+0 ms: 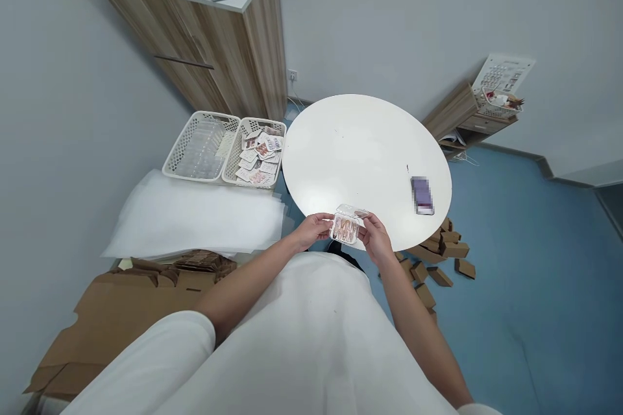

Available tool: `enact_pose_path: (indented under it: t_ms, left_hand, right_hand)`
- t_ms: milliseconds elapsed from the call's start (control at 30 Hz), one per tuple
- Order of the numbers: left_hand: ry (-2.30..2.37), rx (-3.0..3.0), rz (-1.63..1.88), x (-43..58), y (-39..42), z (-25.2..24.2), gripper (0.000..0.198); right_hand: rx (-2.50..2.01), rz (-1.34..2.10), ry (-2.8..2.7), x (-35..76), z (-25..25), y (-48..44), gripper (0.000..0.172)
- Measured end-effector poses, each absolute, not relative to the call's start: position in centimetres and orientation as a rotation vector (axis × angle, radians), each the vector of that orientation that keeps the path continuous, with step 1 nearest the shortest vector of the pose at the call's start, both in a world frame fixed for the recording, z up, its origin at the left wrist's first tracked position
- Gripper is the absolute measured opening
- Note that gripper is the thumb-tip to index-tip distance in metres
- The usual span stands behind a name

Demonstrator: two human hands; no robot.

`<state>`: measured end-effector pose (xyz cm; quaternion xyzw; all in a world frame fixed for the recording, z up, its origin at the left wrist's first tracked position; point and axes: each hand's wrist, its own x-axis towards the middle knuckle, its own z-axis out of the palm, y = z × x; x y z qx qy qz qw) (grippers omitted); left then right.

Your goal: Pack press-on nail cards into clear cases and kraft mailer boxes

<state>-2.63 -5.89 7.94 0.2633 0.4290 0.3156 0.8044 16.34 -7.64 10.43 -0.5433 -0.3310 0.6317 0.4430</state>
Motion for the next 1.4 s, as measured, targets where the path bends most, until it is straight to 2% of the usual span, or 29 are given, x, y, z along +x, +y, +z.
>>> enact_pose_path:
  t_ms: [167,667,1400]
  left_hand:
    - [0.911,0.515,0.697,-2.3,-6.1,7.9,0.036]
    - [0.904,0.512,0.754,-2.2,-6.3,7.5,0.035]
    - [0.898,0.517,0.758,-1.3,-5.8,6.8,0.031]
  right_hand:
    - [-1.306,1.599,-0.712,16.1,10.8,-8.7,0.042]
    - [-1.334,1.649,-0.457,15.1,10.8,-11.9,0.049]
    - [-1.396,1.568,-0.481,15.5,9.6,-10.4,0.042]
